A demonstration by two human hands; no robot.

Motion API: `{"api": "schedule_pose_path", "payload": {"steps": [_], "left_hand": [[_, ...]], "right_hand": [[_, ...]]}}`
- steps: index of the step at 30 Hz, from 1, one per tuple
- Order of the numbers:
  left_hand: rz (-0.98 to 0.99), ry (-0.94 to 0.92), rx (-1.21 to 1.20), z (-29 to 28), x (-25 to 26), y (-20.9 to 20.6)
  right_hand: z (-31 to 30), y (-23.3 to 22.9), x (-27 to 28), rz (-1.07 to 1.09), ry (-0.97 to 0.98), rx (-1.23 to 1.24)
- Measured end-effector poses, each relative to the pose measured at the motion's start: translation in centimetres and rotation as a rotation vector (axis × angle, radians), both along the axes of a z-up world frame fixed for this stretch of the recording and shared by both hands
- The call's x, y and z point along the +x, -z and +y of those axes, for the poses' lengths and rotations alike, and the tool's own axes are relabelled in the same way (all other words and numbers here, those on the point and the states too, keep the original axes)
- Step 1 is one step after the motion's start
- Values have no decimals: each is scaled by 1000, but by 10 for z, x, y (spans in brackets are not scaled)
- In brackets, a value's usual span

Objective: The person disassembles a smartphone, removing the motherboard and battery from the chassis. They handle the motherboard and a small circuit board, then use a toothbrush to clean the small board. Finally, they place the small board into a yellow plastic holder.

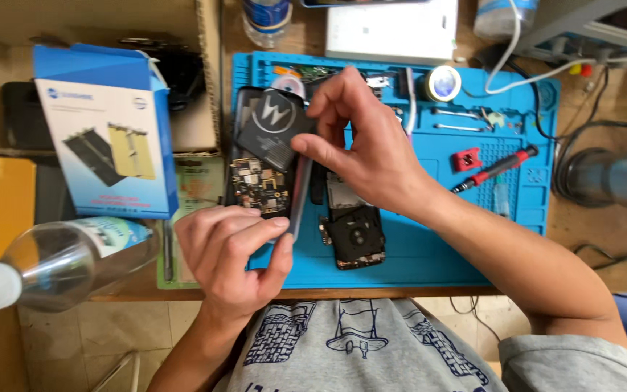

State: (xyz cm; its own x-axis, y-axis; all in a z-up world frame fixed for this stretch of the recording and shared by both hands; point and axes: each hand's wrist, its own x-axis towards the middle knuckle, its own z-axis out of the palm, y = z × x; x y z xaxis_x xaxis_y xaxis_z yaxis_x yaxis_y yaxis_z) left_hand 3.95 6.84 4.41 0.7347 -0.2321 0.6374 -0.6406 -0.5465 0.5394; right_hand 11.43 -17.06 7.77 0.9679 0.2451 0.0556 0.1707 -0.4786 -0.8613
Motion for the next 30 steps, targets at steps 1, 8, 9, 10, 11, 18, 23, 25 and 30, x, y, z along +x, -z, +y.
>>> {"api": "schedule_pose_path", "payload": {"steps": [1,8,9,10,11,18,23,25,30], "left_hand": [[-1,-6,-7,0,0,1],[-15,-22,18,-2,-2,3],[-11,-19,19,-3,-2,4],[-31,-19,25,-2,-3,5],[-52,-20,32,-2,-3,6],[-99,6,61,-1,-9,7],[-112,25,51,-1,-8,7],[-99,29,47,0,-9,7],[-63,20,31,2,-11,7]], "right_hand": [[-3,-3,-3,-12,-6,32],[-46,-22,-50,-55,-1,-45],[-51,-16,-61,-50,1,-44],[-56,-10,-71,-147,-36,-233],[-61,-4,-82,-244,-75,-421],[-55,19,-127,-236,-185,-891],[-57,25,-125,-194,-164,-815],[-58,25,-123,-180,-165,-794],[-63,21,-117,-91,-192,-724]]}}
